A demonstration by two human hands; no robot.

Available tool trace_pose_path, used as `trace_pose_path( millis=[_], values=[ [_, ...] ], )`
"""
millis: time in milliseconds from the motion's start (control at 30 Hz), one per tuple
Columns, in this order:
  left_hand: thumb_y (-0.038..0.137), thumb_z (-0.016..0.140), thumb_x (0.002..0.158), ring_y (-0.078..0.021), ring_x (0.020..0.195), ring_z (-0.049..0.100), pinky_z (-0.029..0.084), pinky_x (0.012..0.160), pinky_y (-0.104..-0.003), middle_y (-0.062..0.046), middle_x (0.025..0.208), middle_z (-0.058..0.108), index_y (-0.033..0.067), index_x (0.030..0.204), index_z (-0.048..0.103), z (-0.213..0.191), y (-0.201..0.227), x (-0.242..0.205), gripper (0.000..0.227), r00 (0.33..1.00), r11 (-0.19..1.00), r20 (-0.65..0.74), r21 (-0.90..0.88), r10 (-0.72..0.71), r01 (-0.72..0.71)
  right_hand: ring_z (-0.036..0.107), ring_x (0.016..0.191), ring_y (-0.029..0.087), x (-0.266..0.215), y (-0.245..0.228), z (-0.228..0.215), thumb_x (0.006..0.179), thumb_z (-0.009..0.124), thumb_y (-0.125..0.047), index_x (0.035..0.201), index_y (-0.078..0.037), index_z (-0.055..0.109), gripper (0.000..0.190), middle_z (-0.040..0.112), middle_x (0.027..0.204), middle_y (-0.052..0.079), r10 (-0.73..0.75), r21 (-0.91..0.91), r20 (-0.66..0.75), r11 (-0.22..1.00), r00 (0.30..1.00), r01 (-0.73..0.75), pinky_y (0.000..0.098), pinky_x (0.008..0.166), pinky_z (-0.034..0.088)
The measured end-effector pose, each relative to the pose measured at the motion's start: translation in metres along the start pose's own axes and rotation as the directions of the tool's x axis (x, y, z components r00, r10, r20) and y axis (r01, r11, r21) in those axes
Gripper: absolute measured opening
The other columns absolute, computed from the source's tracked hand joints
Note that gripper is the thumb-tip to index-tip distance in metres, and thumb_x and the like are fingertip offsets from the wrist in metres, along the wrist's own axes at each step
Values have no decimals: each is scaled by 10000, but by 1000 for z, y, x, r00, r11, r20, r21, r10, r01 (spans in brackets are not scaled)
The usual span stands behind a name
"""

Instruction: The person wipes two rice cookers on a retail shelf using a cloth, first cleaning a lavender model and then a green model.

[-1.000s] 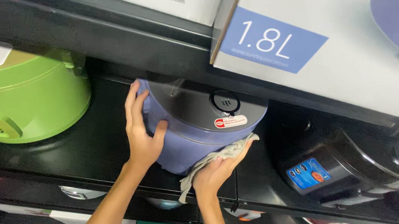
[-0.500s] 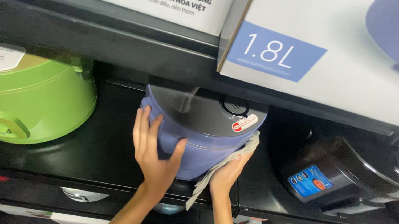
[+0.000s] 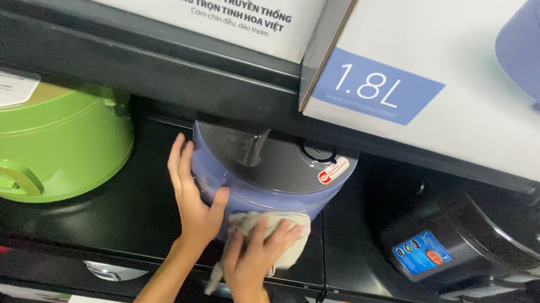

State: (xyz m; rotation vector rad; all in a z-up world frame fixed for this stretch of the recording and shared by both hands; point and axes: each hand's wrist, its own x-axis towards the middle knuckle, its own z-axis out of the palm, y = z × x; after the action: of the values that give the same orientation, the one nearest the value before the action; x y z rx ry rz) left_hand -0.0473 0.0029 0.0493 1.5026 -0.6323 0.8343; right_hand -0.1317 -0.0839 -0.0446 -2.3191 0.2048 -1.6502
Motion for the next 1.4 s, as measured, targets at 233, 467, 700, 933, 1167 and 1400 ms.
trace_pose_path(
  millis=[233, 467, 700, 933, 1167, 1400],
  values=[
    [343, 658, 965, -414, 1557, 377, 307, 1278, -480, -298, 1658, 355, -65, 1559, 323, 12, -1, -11, 794, 991, 985, -24, -114, -132, 129, 93, 1590, 561, 57, 47, -7, 1046, 449, -316, 1620, -113, 249, 641, 105, 1730, 229, -66, 19, -58, 998, 996, 68, 689, 1299, 99],
    [196, 714, 913, -433, 1559, 353, 288, 1276, -493, -304, 1657, 337, -59, 1547, 353, 29, 27, -25, 773, 979, 977, -58, -96, -196, 190, 203, 1600, 397, 85, 43, -24, 1080, 297, -469, 1627, 104, 62, 826, 122, 1716, 293, 355, 528, -16, 797, 935, -294, 452, 1309, 168],
    [241, 686, 945, -440, 1582, 298, 259, 1286, -515, -301, 1684, 275, -40, 1585, 289, 42, 33, -32, 804, 974, 972, -75, -114, -214, 205, 104, 1608, 438, 26, 35, -16, 1091, 293, -286, 1609, 120, 46, 703, 62, 1719, 333, 479, 381, 56, 800, 876, -462, 492, 1295, 90],
    [328, 680, 947, -420, 1532, 391, 304, 1269, -512, -275, 1629, 369, -40, 1559, 341, 29, 22, -32, 791, 989, 990, -41, -31, -139, 138, 78, 1481, 580, -36, 33, 2, 894, 634, -200, 1459, -39, 432, 622, 175, 1606, 337, 60, -12, 255, 998, 965, -59, 698, 1202, 28],
    [309, 387, 1096, -407, 1550, 367, 302, 1264, -481, -262, 1657, 351, -78, 1587, 284, 9, 19, -37, 634, 981, 981, 99, -90, -164, 173, 107, 1571, 513, 49, 41, -15, 922, 667, -185, 1453, -162, 553, 543, 251, 1676, 171, -137, 15, 99, 991, 986, 136, 692, 1245, 43],
    [190, 386, 1097, -450, 1440, 361, 265, 1214, -514, -273, 1587, 345, -103, 1467, 381, 0, 43, -96, 472, 999, 950, 17, 311, -32, 25, 81, 1545, 506, 10, 34, 4, 924, 698, -176, 1500, -145, 489, 614, 275, 1624, 227, -124, 38, 125, 992, 984, 120, 707, 1201, 26]
  ],
)
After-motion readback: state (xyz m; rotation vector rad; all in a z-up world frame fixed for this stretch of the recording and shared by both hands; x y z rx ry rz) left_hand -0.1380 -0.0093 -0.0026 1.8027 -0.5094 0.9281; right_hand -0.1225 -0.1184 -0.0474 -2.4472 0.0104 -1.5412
